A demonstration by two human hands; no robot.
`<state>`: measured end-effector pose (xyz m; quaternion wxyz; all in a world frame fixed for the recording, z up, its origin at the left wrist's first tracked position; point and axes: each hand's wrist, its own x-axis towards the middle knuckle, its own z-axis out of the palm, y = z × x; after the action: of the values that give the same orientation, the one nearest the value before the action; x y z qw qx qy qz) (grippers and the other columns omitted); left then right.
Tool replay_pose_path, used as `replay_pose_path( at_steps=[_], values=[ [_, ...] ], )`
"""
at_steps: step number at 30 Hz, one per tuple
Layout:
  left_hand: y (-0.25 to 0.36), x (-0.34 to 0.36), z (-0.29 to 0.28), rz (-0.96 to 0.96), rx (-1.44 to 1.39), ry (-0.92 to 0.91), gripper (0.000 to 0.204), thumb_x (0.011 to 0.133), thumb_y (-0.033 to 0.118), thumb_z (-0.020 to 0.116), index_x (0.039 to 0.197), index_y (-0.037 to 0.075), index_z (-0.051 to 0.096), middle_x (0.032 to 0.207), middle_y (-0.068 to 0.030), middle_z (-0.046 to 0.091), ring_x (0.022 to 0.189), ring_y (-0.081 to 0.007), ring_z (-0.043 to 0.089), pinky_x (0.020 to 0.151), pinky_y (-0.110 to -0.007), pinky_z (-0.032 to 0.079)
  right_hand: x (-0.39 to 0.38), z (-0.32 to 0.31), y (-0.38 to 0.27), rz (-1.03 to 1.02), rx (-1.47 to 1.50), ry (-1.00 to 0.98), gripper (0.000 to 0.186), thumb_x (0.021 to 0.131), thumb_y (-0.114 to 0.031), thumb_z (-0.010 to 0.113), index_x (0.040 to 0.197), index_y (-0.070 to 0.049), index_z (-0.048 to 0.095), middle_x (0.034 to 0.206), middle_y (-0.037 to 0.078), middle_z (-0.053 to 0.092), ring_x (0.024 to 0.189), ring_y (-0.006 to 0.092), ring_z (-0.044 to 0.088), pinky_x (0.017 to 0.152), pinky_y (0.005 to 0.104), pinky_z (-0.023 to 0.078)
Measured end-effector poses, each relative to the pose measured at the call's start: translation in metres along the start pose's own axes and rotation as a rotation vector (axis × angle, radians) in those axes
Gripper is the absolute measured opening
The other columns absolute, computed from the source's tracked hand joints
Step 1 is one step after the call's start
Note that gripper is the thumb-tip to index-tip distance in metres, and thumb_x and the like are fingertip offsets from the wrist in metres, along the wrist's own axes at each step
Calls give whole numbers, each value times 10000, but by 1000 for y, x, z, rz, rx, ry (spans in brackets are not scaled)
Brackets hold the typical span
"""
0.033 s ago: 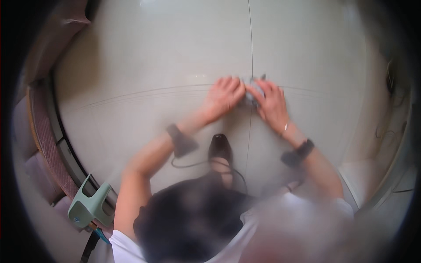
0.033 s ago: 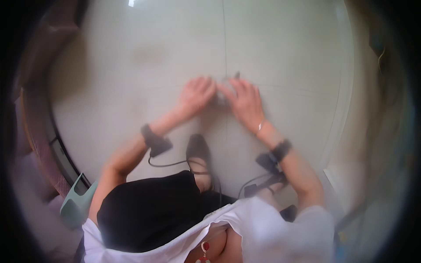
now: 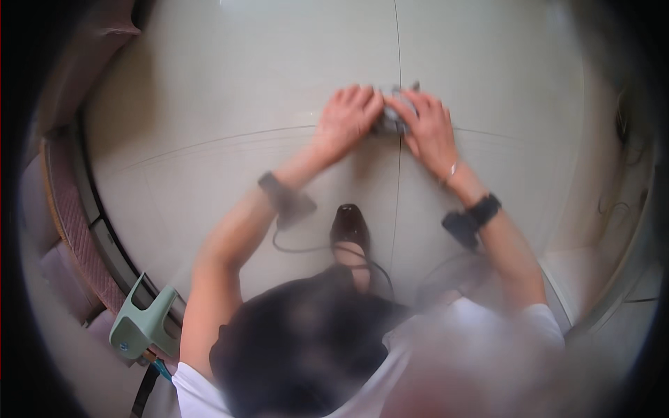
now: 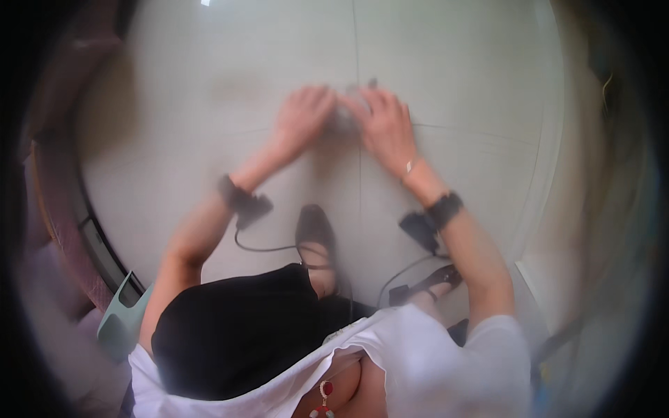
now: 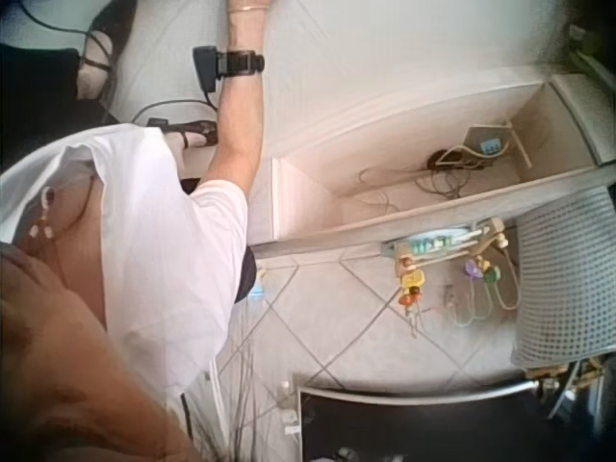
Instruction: Cleaning the floor and the bottom of a cabinet with a cloth.
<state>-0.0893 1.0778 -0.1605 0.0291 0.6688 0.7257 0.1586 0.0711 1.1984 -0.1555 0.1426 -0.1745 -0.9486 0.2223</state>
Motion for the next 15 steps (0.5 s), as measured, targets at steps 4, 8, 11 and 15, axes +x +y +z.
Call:
replay_pose_path(
  at_steps=[4,8,11,15],
  values=[
    [-76,70,0,-133,106,156,353,673,34,635,1005,79,528,952,-89,574,924,-292,555,764,-390,475,112,27,30,-63,-43,183,493,754,-55,583,1206,-251,566,1143,36,594,1056,271,546,829,420,473],
    [-63,25,-8,-97,69,-15,391,628,54,684,985,66,526,895,-100,552,860,-300,541,726,-377,490,85,32,16,-196,-28,104,446,769,-89,587,1183,-254,576,1118,35,605,999,274,577,780,395,488],
    [11,-44,-24,10,-155,-264,391,621,113,692,961,54,508,946,-99,518,870,-277,533,719,-367,479,-20,10,-15,-202,67,-106,441,746,-131,610,1174,-234,598,1169,53,565,1065,266,525,834,402,425],
    [92,-88,-20,284,-187,-381,222,730,145,594,929,91,513,886,-69,520,855,-227,536,688,-336,441,-136,-25,-33,-261,133,-288,434,727,-130,610,1155,-202,599,1169,83,547,1046,262,509,823,372,443]
  ],
)
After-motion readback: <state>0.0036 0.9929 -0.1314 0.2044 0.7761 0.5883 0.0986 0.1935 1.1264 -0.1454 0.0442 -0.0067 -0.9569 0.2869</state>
